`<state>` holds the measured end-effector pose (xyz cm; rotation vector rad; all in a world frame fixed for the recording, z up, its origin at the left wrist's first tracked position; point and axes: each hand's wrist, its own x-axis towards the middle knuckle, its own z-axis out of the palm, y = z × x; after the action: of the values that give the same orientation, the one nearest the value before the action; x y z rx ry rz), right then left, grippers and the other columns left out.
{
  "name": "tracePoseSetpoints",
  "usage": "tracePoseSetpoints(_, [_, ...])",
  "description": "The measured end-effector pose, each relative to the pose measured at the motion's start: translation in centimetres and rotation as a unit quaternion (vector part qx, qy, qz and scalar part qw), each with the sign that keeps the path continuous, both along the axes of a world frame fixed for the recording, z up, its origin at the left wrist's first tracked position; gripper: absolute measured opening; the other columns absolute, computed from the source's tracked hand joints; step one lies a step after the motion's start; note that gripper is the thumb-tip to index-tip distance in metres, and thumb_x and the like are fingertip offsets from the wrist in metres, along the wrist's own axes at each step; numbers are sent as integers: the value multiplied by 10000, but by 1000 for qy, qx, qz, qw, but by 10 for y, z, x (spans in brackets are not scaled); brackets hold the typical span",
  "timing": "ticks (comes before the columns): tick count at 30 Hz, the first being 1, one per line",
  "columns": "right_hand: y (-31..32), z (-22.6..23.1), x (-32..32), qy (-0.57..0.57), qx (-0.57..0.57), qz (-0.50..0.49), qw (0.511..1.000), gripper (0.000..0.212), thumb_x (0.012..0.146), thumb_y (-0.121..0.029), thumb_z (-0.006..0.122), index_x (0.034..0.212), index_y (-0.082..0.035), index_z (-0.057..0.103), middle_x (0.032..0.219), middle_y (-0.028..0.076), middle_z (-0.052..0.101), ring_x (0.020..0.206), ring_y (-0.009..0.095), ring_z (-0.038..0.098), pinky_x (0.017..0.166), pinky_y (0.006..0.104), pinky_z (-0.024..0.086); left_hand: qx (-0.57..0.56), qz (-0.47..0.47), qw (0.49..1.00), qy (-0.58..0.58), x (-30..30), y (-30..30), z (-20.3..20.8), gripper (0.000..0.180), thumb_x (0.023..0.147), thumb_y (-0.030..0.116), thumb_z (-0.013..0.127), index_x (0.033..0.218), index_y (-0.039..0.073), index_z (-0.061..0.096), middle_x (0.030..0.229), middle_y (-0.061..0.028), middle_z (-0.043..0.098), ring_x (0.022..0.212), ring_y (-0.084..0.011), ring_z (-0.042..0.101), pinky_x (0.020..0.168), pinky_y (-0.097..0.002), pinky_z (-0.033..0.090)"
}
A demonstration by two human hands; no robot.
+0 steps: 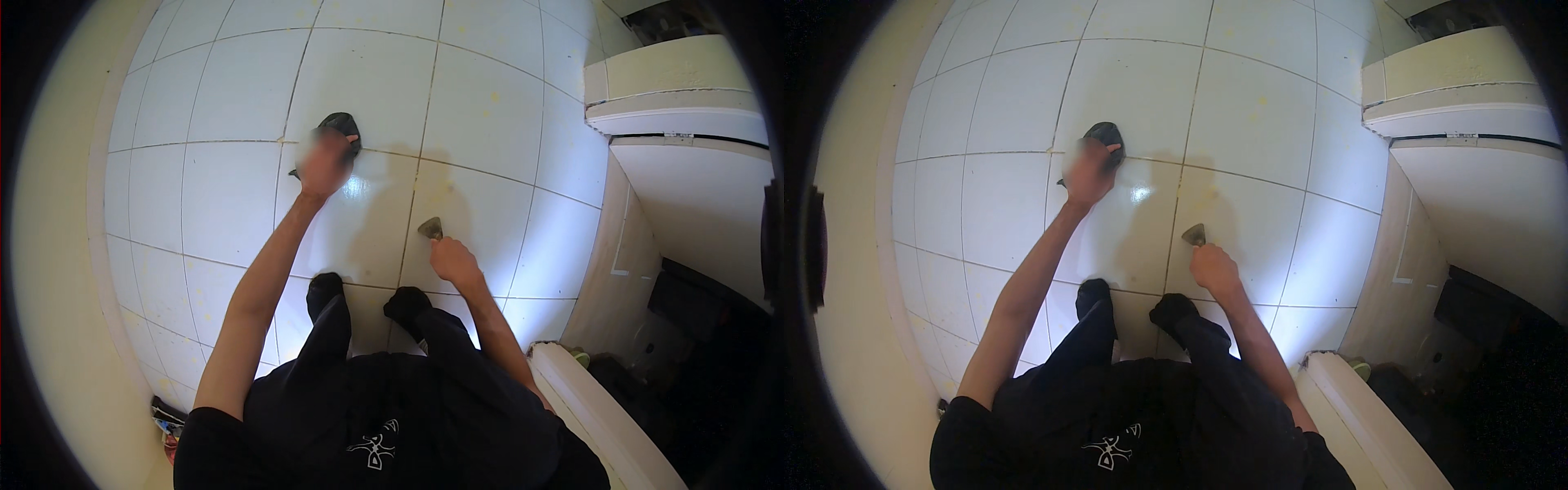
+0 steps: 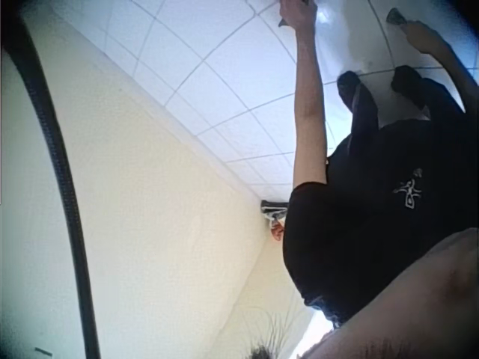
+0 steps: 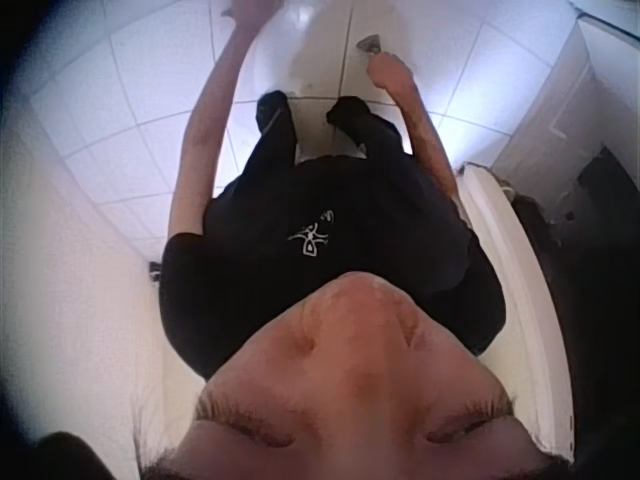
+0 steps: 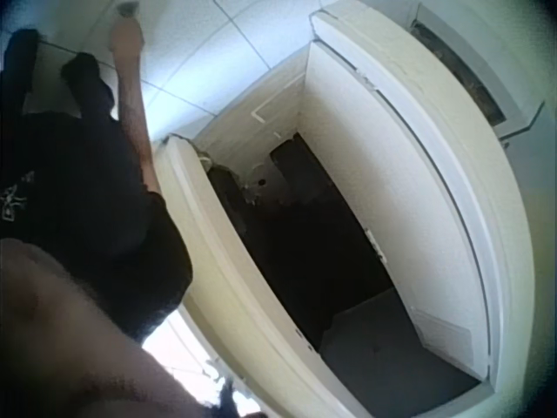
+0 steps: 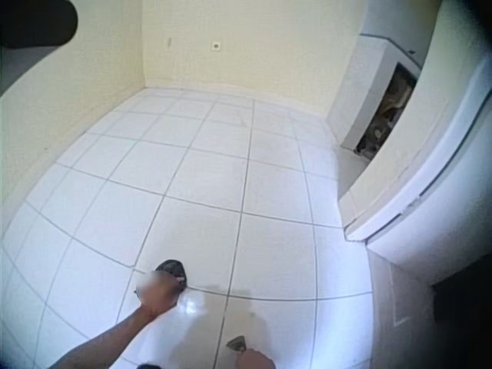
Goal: The person scrapes grout lines with a scraper while wiping the tile surface with a cloth.
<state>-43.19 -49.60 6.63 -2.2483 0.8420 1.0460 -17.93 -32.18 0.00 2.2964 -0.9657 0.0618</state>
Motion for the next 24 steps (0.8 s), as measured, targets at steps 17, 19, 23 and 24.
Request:
tracePoseSetpoints(17, [1, -11, -5, -42, 13, -40, 998, 473, 1030, -291, 384, 984, 74, 682, 1032, 299, 677, 988, 473, 655, 896, 536, 513, 2, -4, 1000, 7, -2, -2, 1, 505, 713, 33, 733, 1186, 195, 662, 1022, -19, 577, 846, -249, 648, 653, -361, 558])
tracePoseSetpoints(19, [1, -12, -2, -85, -25, -100, 991, 477, 1030, -287, 383, 975, 79, 683, 1016, 296, 679, 976, 475, 657, 892, 538, 513, 4, 4, 1000, 8, -1, 0, 2, 505, 712, 33, 732, 1186, 194, 663, 1018, -19, 576, 847, -250, 648, 653, -360, 558])
tracePoseSetpoints(23, [-3, -11, -3, -59, 19, -18, 998, 459, 1033, -299, 391, 1026, 84, 644, 1019, 296, 678, 977, 469, 660, 889, 531, 517, 4, -1, 1000, 8, -2, -4, 4, 502, 712, 33, 729, 1183, 197, 670, 1007, -24, 575, 853, -253, 651, 666, -373, 558])
tracePoseSetpoints(24, [0, -16, -1, -93, -21, -92, 991, 456, 1033, -301, 394, 1036, 85, 636, 1019, 299, 676, 975, 469, 661, 890, 529, 518, -1, 2, 1000, 3, 0, -3, 2, 502, 709, 30, 723, 1179, 198, 668, 1005, -23, 576, 846, -259, 645, 658, -370, 555])
